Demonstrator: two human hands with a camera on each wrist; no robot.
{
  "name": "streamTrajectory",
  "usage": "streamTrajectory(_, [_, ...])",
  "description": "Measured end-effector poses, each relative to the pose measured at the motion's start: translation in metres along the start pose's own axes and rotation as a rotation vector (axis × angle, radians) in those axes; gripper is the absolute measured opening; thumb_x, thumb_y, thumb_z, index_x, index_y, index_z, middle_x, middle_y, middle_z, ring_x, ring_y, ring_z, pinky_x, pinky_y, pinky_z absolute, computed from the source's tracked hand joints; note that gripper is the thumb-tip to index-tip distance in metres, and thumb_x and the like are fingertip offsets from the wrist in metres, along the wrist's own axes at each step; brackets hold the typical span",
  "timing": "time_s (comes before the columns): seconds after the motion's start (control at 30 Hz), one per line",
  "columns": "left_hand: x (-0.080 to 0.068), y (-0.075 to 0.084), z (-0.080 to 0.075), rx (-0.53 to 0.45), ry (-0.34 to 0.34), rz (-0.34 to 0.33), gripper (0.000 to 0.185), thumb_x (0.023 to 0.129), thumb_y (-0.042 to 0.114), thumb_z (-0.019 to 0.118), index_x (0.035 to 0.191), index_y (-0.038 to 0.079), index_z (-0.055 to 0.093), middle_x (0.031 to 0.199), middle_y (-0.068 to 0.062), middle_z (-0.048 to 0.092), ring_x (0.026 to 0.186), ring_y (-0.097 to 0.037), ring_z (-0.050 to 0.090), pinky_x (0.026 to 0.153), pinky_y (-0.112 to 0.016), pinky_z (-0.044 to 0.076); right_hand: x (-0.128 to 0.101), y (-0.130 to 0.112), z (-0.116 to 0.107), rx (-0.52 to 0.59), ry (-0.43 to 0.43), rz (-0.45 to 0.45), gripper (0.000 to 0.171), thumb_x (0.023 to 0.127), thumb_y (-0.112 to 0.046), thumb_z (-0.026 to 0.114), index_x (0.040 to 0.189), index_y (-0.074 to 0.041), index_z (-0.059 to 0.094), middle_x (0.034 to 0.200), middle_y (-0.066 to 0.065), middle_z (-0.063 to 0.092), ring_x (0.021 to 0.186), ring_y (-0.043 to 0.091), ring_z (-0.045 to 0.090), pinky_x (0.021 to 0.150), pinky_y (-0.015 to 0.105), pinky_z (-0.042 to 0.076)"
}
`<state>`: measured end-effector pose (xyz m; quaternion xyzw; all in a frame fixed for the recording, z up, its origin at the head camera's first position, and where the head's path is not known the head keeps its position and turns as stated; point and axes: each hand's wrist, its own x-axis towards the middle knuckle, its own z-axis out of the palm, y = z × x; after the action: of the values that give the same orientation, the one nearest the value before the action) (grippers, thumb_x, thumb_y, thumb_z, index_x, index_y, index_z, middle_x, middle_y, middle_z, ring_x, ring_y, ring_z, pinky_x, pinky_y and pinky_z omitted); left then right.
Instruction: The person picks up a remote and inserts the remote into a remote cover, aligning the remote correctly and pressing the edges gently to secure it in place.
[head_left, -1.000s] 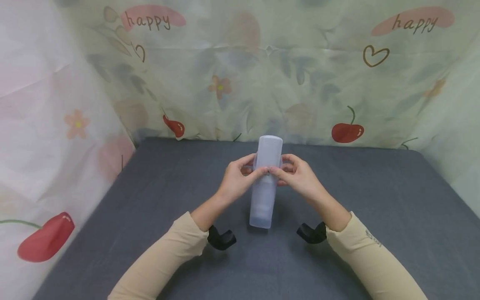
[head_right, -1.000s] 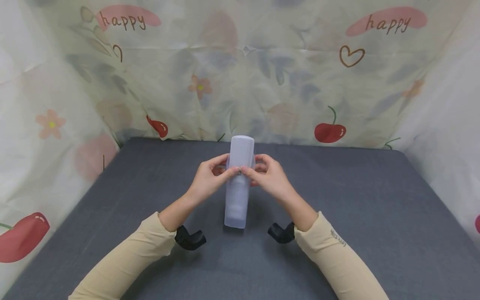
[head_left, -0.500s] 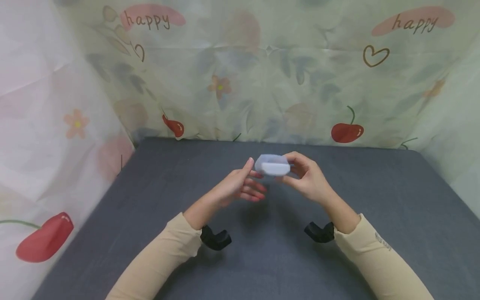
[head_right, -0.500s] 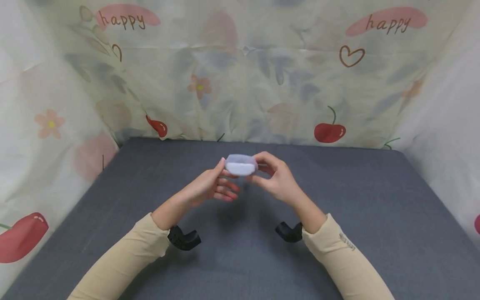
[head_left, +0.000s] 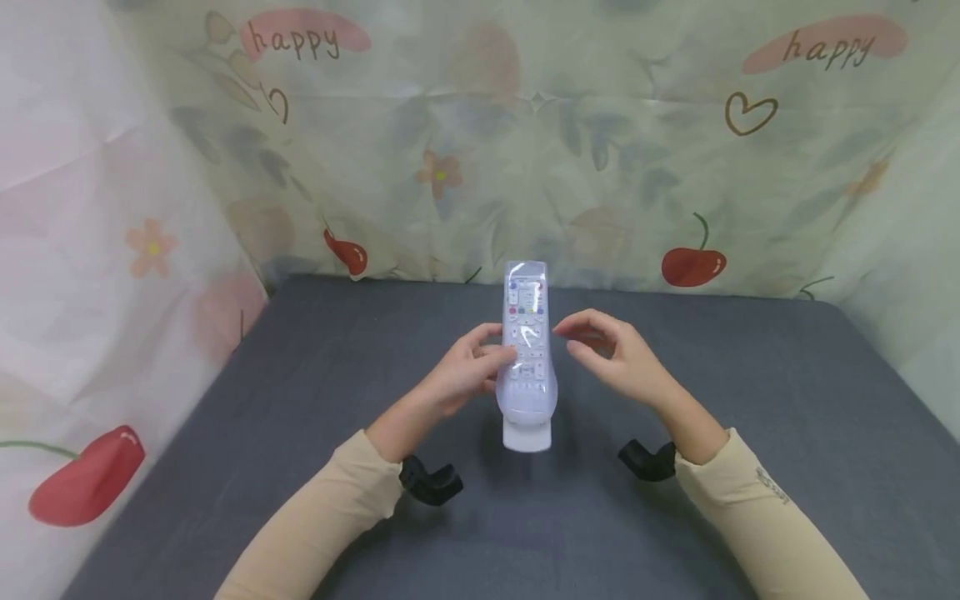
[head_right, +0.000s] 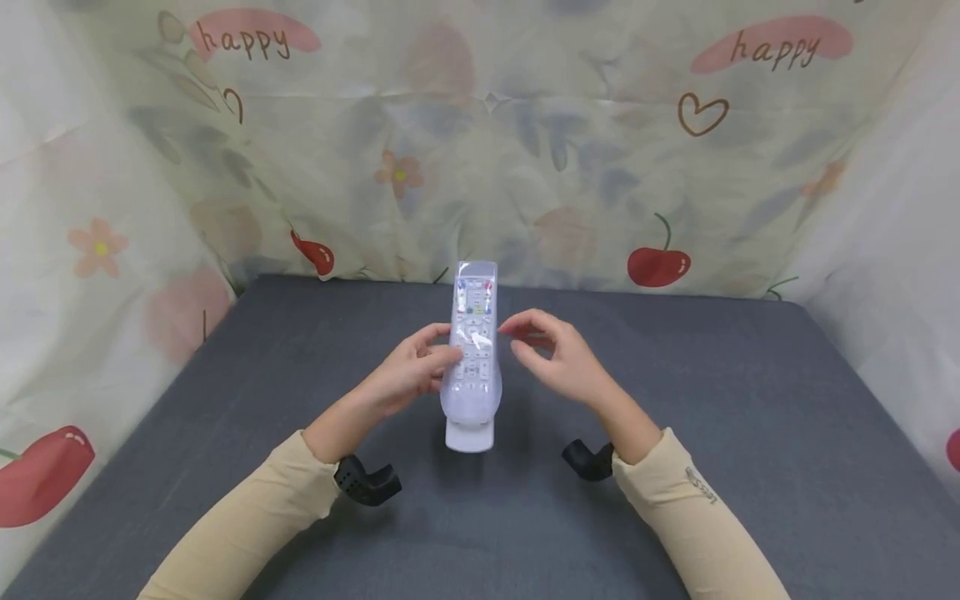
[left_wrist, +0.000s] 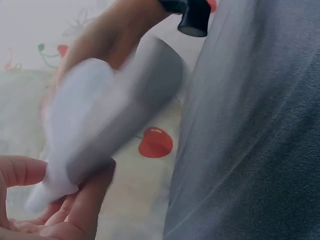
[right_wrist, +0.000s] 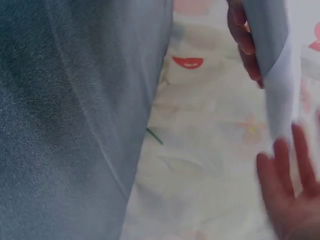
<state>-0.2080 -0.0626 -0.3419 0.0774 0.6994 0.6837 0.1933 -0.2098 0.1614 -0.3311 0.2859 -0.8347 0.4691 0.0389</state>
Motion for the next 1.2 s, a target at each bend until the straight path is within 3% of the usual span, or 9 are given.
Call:
streamTrajectory(0.1, [-0.003,-0.001,0.003,0.038,-0.014,0.049,0.042,0.095,0.011,0.049,0.136,0.008,0.037,0.126,-0.025,0.057,0.095,-0.022,0.064,0.08,-0.036,0.054,0.005,0.004,0.002,0.04,0.018,0.164,0.028,0.095,-0.019,0.055,0.115,0.0,0.053,0.108,0.017,0.061,0.089,0.008,0.061,0.08,0.022,0.053])
streamTrajectory(0.23, [-0.005,0.001,0.01,0.042,-0.019,0.087,0.042,0.095,0.011,0.05,0.135,0.009,0.038,0.128,-0.023,0.055,0.107,-0.03,0.061,0.086,-0.043,0.053,0.007,0.006,0.008,0.139,-0.11,0.239,0.036,0.097,-0.023,0.05,0.123,0.003,0.046,0.11,0.024,0.059,0.087,0.019,0.063,0.075,0.036,0.057])
streamTrajectory(0.4, [-0.006,0.004,0.014,0.117,0.127,0.197,0.032,0.096,0.02,0.052,0.125,0.005,0.05,0.12,-0.019,0.057,0.102,-0.027,0.063,0.082,-0.041,0.055,0.005,0.003,0.016,0.123,-0.131,0.195,0.033,0.096,-0.021,0.052,0.121,0.001,0.048,0.11,0.023,0.059,0.09,0.025,0.065,0.067,0.04,0.056])
streamTrajectory(0.5, [-0.005,0.007,0.014,0.254,0.281,0.313,0.026,0.096,0.025,0.053,0.11,0.004,0.059,0.109,-0.014,0.061,0.091,-0.025,0.067,0.075,-0.035,0.057,0.003,0.001,0.02,0.078,-0.115,0.146,0.03,0.095,-0.017,0.055,0.118,0.001,0.049,0.108,0.022,0.06,0.087,0.026,0.066,0.064,0.037,0.056])
streamTrajectory(0.6, [-0.005,0.008,0.013,0.387,0.374,0.413,0.02,0.095,0.024,0.055,0.096,0.005,0.06,0.095,-0.013,0.065,0.08,-0.026,0.068,0.067,-0.029,0.055,0.002,-0.002,0.023,0.05,-0.12,0.106,0.028,0.094,-0.014,0.056,0.116,0.002,0.049,0.105,0.022,0.06,0.082,0.024,0.064,0.06,0.031,0.054])
streamTrajectory(0.73, [-0.004,0.006,0.012,0.428,0.391,0.474,0.018,0.095,0.018,0.055,0.086,0.002,0.058,0.085,-0.015,0.066,0.075,-0.03,0.066,0.063,-0.026,0.054,0.001,-0.003,0.025,0.021,-0.12,0.076,0.028,0.093,-0.013,0.056,0.116,0.001,0.048,0.102,0.02,0.06,0.076,0.019,0.061,0.057,0.027,0.051])
streamTrajectory(0.87, [-0.004,0.003,0.01,0.459,0.381,0.475,0.017,0.094,0.015,0.055,0.087,0.0,0.06,0.084,-0.016,0.066,0.076,-0.027,0.066,0.064,-0.027,0.055,0.0,-0.004,0.026,-0.052,-0.103,0.038,0.025,0.093,-0.013,0.057,0.113,0.0,0.05,0.099,0.016,0.061,0.074,0.016,0.059,0.06,0.028,0.051])
streamTrajectory(1.1, [-0.005,-0.001,0.011,0.749,0.428,0.552,0.013,0.094,0.012,0.052,0.089,0.002,0.059,0.081,-0.01,0.065,0.069,-0.017,0.061,0.061,-0.026,0.051,-0.002,-0.008,0.029,-0.16,-0.088,0.033,0.019,0.093,-0.017,0.058,0.104,-0.004,0.05,0.089,0.01,0.06,0.064,0.018,0.053,0.053,0.025,0.045])
streamTrajectory(1.2, [-0.005,-0.001,0.01,0.804,0.439,0.565,0.01,0.092,0.01,0.053,0.089,0.003,0.059,0.079,-0.008,0.063,0.066,-0.015,0.058,0.06,-0.025,0.048,-0.003,-0.009,0.03,-0.178,-0.086,0.034,0.018,0.093,-0.017,0.058,0.103,-0.005,0.05,0.087,0.009,0.06,0.064,0.017,0.053,0.053,0.024,0.045])
